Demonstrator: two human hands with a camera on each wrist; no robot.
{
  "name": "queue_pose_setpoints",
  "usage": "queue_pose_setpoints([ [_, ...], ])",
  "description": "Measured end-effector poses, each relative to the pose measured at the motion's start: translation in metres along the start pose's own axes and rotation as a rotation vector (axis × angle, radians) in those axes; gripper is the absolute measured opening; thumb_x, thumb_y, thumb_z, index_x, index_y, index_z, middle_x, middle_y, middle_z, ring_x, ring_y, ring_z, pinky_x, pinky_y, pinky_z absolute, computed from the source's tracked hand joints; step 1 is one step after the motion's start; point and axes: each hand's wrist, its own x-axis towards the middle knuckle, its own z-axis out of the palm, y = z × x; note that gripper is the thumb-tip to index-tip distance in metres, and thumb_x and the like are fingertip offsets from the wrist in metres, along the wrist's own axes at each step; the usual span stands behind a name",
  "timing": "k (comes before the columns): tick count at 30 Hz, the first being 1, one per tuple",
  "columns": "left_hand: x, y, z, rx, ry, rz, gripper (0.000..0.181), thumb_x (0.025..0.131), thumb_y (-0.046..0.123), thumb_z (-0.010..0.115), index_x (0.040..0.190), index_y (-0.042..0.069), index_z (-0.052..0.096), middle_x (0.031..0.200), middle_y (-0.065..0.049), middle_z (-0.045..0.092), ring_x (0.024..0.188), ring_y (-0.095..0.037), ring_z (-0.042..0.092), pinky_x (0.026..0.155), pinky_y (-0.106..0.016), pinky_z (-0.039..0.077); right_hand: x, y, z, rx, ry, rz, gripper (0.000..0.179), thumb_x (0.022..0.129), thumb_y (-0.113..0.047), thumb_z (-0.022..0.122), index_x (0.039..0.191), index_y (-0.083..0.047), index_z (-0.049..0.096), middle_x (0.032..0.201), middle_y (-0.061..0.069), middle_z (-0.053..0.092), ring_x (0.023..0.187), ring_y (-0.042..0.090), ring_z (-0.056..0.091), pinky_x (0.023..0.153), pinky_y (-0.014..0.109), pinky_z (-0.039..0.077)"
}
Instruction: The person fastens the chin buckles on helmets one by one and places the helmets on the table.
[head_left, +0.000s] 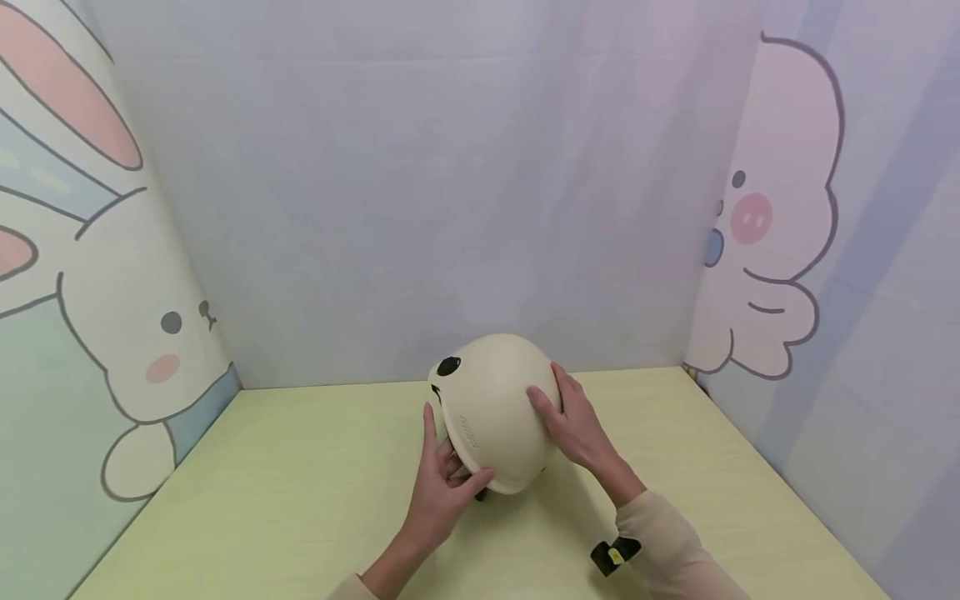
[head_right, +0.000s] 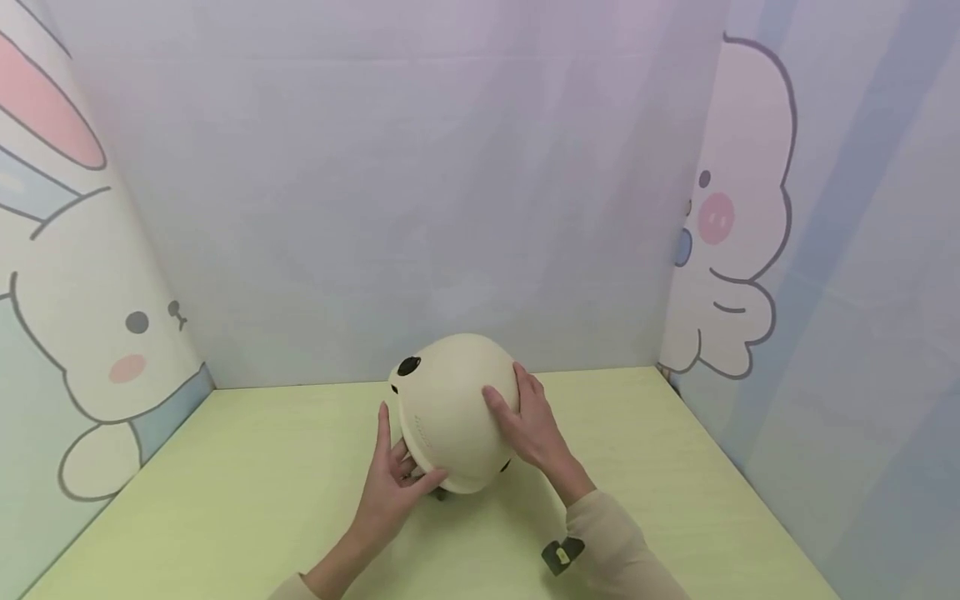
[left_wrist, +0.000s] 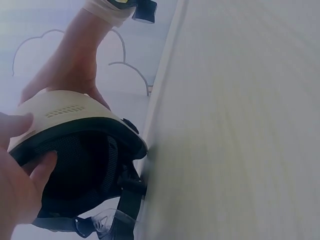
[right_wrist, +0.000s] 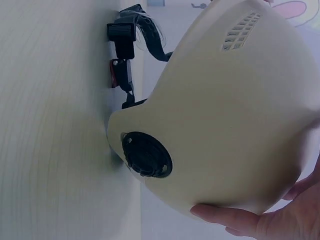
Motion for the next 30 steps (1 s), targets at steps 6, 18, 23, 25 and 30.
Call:
queue_pose_setpoints([
  [6,0.001,-0.002,0.0,0.025,-0.052,0.049,0.115,0.09,-0.001,0.072,0.159,0.028,-0.015,0.159,-0.017,0.03,0.128,-0.038,0.053,0.086,-0.038,0.055,0.0,0.0,0.004,0.018,0.025,0.031,0.081,0.099,-0.056,0.049,0.159,-0.007,0.024,0.156,0.023,0.031,0.14,0.042,0.034,0.107,0.064,0.033],
  [18,0.001,-0.003,-0.005,0.08,0.067,0.052,0.079,0.095,-0.001,0.065,0.16,0.017,0.023,0.139,-0.021,0.055,0.107,-0.028,0.068,0.076,-0.037,0.059,-0.003,-0.006,0.015,0.084,0.105,0.098,0.084,0.097,-0.059,0.052,0.158,-0.008,0.026,0.154,0.024,0.031,0.135,0.044,0.039,0.102,0.066,0.038],
  [23,0.001,-0.007,-0.005,0.101,0.054,0.071,0.08,0.094,0.0,0.067,0.16,0.016,0.024,0.151,-0.02,0.042,0.117,-0.031,0.062,0.085,-0.032,0.056,-0.004,-0.006,0.017,0.079,0.117,0.104,0.083,0.097,-0.058,0.051,0.158,-0.008,0.025,0.154,0.025,0.031,0.134,0.045,0.04,0.101,0.066,0.039],
  [25,0.001,-0.008,-0.004,0.114,0.041,0.069,0.086,0.092,0.0,0.07,0.161,0.018,0.021,0.153,-0.02,0.038,0.122,-0.033,0.058,0.087,-0.031,0.054,-0.004,-0.006,0.017,0.075,0.122,0.105,0.083,0.097,-0.058,0.051,0.158,-0.008,0.025,0.153,0.026,0.032,0.134,0.045,0.04,0.101,0.066,0.039],
  [30,-0.001,-0.011,-0.001,0.201,-0.031,0.049,0.101,0.09,0.002,0.073,0.162,0.025,0.007,0.158,-0.024,0.027,0.122,-0.039,0.057,0.088,-0.035,0.054,-0.005,-0.009,0.018,0.077,0.126,0.111,0.084,0.097,-0.058,0.052,0.158,-0.006,0.025,0.153,0.027,0.032,0.134,0.046,0.041,0.101,0.065,0.039],
])
